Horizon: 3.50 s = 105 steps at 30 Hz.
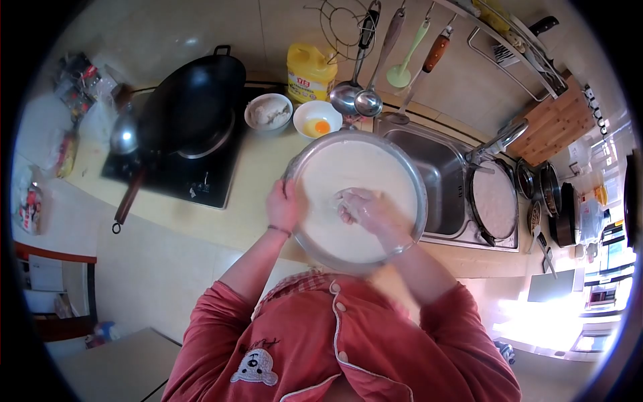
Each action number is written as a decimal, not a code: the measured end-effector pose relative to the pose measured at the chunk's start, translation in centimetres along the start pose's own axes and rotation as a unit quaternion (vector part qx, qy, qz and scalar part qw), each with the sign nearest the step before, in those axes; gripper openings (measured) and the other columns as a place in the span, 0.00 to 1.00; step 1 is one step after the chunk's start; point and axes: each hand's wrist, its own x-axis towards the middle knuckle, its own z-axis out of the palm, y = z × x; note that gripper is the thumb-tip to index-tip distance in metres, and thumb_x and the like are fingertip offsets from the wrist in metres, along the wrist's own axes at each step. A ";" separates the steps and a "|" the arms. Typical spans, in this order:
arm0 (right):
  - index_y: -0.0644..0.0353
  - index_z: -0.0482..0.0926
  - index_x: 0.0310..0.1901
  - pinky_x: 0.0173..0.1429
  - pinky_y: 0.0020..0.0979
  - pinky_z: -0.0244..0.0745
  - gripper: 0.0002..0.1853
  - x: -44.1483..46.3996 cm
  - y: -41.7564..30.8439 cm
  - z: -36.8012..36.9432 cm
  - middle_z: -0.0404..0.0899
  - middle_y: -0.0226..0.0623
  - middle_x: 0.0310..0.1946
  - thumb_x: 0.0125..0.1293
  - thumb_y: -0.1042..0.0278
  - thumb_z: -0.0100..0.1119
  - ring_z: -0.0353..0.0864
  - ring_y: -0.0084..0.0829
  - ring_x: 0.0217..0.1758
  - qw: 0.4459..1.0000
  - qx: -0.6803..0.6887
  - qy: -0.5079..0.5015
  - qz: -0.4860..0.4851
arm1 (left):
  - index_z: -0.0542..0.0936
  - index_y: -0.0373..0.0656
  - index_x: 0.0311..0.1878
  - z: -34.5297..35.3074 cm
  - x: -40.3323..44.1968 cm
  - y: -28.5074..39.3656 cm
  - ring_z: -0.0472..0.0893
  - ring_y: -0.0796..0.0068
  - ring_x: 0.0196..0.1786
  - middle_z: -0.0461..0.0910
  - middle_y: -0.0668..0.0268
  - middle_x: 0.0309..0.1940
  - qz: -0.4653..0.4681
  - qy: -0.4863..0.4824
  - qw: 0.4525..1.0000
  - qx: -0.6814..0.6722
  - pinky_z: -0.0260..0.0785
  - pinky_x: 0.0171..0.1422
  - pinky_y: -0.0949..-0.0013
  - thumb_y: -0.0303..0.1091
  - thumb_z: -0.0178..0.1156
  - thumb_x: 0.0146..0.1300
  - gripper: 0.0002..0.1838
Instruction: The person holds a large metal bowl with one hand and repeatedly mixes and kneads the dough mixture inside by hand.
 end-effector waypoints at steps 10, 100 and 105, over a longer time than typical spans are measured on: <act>0.70 0.71 0.42 0.51 0.35 0.71 0.12 -0.6 -0.3 -0.3 0.75 0.47 0.38 0.67 0.68 0.44 0.75 0.39 0.43 0.938 0.346 -0.035 -0.008 | 0.72 0.37 0.32 0.2 0.0 0.0 0.74 0.46 0.32 0.74 0.47 0.27 0.024 0.019 0.999 -0.026 0.65 0.35 0.55 0.40 0.48 0.63 0.14; 0.74 0.62 0.54 0.55 0.34 0.70 0.20 -1.2 0.4 -0.4 0.73 0.49 0.44 0.62 0.72 0.49 0.73 0.41 0.51 0.973 0.224 0.001 -0.053 | 0.73 0.36 0.36 0.1 0.0 -0.1 0.73 0.61 0.26 0.74 0.55 0.22 0.005 0.007 1.000 -0.025 0.65 0.33 0.64 0.40 0.49 0.63 0.15; 0.74 0.62 0.55 0.56 0.34 0.69 0.22 -1.1 -0.4 -0.4 0.71 0.51 0.46 0.65 0.65 0.47 0.72 0.42 0.52 0.954 0.301 0.015 0.009 | 0.74 0.36 0.36 0.2 0.0 -0.1 0.73 0.61 0.26 0.74 0.54 0.23 0.010 0.012 1.000 -0.026 0.65 0.33 0.64 0.41 0.48 0.63 0.15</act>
